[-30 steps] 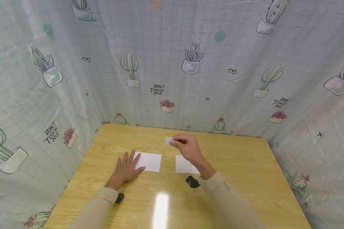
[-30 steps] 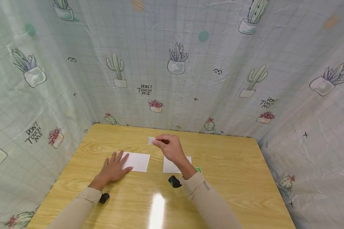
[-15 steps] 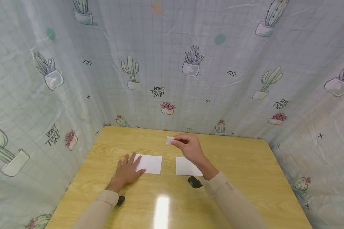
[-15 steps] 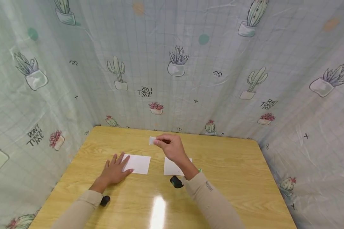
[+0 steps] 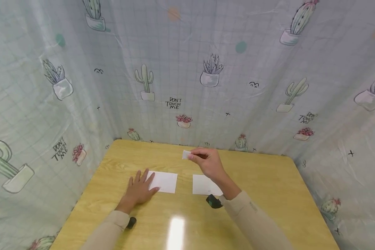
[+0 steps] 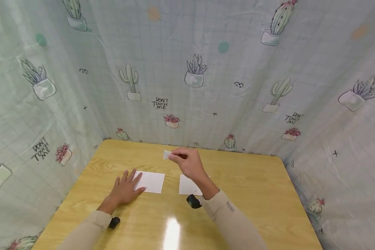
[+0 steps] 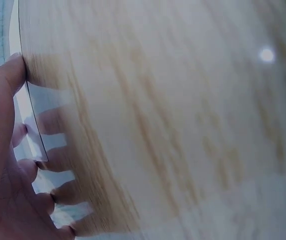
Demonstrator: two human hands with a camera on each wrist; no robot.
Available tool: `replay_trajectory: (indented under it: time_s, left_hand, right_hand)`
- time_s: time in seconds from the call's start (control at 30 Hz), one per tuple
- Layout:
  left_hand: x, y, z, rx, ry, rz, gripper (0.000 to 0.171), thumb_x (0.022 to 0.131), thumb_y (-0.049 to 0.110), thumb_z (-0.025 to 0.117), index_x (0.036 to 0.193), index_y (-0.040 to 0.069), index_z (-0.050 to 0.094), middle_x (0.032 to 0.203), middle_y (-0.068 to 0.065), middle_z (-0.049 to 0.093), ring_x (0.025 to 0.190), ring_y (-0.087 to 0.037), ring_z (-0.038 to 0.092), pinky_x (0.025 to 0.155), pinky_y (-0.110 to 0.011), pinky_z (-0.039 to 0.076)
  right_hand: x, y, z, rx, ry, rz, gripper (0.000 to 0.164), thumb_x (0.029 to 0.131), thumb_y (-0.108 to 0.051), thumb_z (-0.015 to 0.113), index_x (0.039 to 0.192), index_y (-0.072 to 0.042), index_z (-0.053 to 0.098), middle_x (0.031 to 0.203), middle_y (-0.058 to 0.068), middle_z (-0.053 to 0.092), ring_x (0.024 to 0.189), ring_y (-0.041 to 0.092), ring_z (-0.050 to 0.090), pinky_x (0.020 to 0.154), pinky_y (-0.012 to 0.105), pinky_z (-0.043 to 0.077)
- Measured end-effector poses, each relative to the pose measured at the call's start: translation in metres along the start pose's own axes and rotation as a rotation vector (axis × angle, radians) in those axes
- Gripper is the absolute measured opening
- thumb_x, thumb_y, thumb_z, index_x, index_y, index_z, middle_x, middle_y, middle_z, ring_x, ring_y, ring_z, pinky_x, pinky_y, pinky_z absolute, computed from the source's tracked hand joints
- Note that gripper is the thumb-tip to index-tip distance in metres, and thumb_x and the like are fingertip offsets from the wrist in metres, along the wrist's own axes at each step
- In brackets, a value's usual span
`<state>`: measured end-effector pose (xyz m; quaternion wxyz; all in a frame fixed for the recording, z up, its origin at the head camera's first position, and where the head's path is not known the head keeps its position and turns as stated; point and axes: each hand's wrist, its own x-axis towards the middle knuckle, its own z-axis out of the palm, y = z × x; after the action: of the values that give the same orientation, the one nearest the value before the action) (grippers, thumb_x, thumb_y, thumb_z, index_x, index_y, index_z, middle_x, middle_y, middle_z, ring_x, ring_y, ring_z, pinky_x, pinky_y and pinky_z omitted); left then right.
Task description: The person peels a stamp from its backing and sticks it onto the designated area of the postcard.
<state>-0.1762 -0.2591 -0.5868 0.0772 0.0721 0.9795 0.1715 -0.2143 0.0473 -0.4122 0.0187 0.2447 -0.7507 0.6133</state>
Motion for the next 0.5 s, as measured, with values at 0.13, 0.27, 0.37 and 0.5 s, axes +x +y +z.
replay_trajectory:
  time_s: [0.13,0.27,0.37,0.5]
  left_hand:
    - [-0.002,0.0014,-0.0002,0.0,0.008,0.0,0.075,0.106,0.054,0.052,0.164,0.011,0.033,0.174,-0.022,0.017,0.158,-0.057,0.009,0.12,-0.081,0.009]
    - [-0.0032,0.0029,0.0008,-0.019,0.006,-0.002,0.074,0.106,0.053,0.052,0.164,0.011,0.034,0.174,-0.022,0.017,0.158,-0.057,0.008,0.12,-0.081,0.007]
    - [-0.0027,0.0027,0.0018,-0.028,-0.002,-0.009,0.074,0.106,0.053,0.052,0.164,0.011,0.034,0.174,-0.022,0.016,0.159,-0.056,0.007,0.12,-0.081,0.006]
    - [-0.001,0.001,0.0026,-0.038,-0.006,-0.014,0.074,0.106,0.054,0.051,0.164,0.012,0.033,0.175,-0.021,0.015,0.159,-0.056,0.006,0.121,-0.08,0.005]
  right_hand:
    - [-0.0016,-0.0024,-0.0004,-0.003,0.001,-0.008,0.013,0.095,0.0,0.073,0.1,0.01,0.078,0.1,0.03,0.075,0.072,0.009,0.055,0.065,0.019,0.05]
    - [-0.0025,-0.0012,-0.0006,-0.019,0.006,-0.004,0.012,0.094,0.0,0.073,0.099,0.009,0.079,0.099,0.029,0.075,0.071,0.009,0.055,0.064,0.019,0.049]
    - [-0.0026,-0.0001,-0.0007,-0.03,0.001,-0.009,0.012,0.094,-0.001,0.073,0.099,0.009,0.079,0.097,0.028,0.075,0.071,0.008,0.055,0.064,0.019,0.05]
    - [-0.0021,0.0011,0.0,-0.026,-0.007,-0.011,0.012,0.094,-0.001,0.074,0.099,0.009,0.079,0.095,0.028,0.074,0.069,0.009,0.054,0.062,0.019,0.048]
